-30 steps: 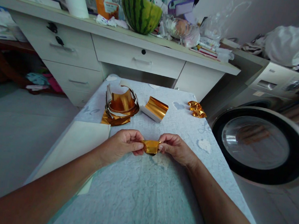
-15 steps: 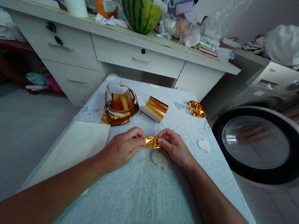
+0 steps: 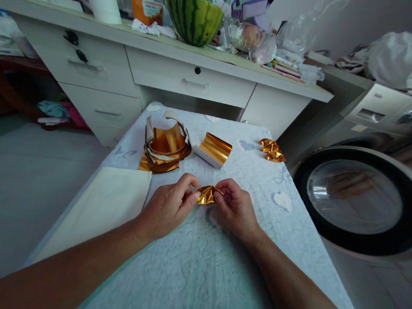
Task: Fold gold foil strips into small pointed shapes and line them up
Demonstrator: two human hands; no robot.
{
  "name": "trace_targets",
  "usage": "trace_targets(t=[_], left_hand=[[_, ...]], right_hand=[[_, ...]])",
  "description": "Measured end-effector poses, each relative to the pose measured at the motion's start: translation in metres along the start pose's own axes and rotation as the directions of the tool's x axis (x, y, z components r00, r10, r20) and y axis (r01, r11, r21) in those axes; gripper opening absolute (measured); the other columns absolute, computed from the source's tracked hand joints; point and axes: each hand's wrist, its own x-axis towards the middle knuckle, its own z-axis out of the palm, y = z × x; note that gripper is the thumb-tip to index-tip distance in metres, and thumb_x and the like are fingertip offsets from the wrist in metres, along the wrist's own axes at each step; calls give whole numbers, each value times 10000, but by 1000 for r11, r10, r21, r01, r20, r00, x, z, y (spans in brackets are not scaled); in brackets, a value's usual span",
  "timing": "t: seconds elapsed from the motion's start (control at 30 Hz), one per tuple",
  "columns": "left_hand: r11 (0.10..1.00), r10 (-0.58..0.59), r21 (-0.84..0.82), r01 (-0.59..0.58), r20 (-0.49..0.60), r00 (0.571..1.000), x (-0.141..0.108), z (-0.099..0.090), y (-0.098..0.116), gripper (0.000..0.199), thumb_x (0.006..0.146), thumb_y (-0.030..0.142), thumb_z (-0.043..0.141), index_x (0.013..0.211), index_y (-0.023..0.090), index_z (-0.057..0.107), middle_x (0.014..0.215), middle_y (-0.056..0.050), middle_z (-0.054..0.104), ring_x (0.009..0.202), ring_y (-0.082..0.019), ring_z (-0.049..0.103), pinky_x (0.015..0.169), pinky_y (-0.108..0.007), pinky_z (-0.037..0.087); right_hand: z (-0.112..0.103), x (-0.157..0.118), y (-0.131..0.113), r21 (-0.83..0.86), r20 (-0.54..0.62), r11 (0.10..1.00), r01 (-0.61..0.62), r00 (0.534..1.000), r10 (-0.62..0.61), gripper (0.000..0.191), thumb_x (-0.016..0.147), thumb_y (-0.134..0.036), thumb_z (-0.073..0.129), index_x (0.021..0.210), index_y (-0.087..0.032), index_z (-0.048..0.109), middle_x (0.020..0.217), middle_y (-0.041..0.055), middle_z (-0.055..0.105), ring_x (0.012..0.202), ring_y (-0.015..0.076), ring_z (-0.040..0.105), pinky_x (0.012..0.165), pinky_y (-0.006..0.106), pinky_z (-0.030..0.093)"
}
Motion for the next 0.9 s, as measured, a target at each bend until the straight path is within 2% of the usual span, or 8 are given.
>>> trace_targets(t=[0.23, 0.57, 0.77, 0.9], left_hand=[[998, -57, 39, 56, 26, 998, 3, 1, -2, 131, 941, 226, 408, 917, 211, 536, 750, 24, 632, 685, -154, 620, 620, -258, 394], [1000, -3, 29, 6, -71, 997, 1, 0, -1, 144, 953, 250, 419, 904, 209, 549, 741, 32, 628, 669, -142, 621, 621, -253, 396], [997, -28, 65, 33, -79, 996, 4, 0, -1, 160, 944, 244, 394, 885, 212, 540, 737, 20, 629, 671, -153, 622, 614, -255, 404], [997, -17, 69, 22, -70, 997, 3, 0, 0, 169, 956, 253, 371, 883, 216, 519, 722, 25, 614, 651, -150, 612, 599, -251, 398]], right_hand=[[4, -3, -7, -80, 26, 996, 48, 999, -46, 111, 886, -179, 509, 987, -213, 538, 651, -50, 577, 552, 102, 545, 550, 204, 391], [6, -3, -13, -187, 55, 982, 29, 998, -19, 72, 898, -162, 459, 927, -205, 510, 694, -13, 652, 594, 133, 592, 573, 222, 386], [8, -6, -19, -173, 128, 984, 50, 991, -28, 83, 914, -158, 418, 956, -203, 475, 651, -22, 610, 570, 138, 564, 569, 224, 381], [8, -7, -19, -195, 110, 979, 51, 994, -30, 87, 918, -165, 408, 959, -202, 476, 661, -18, 611, 560, 137, 554, 564, 225, 374]])
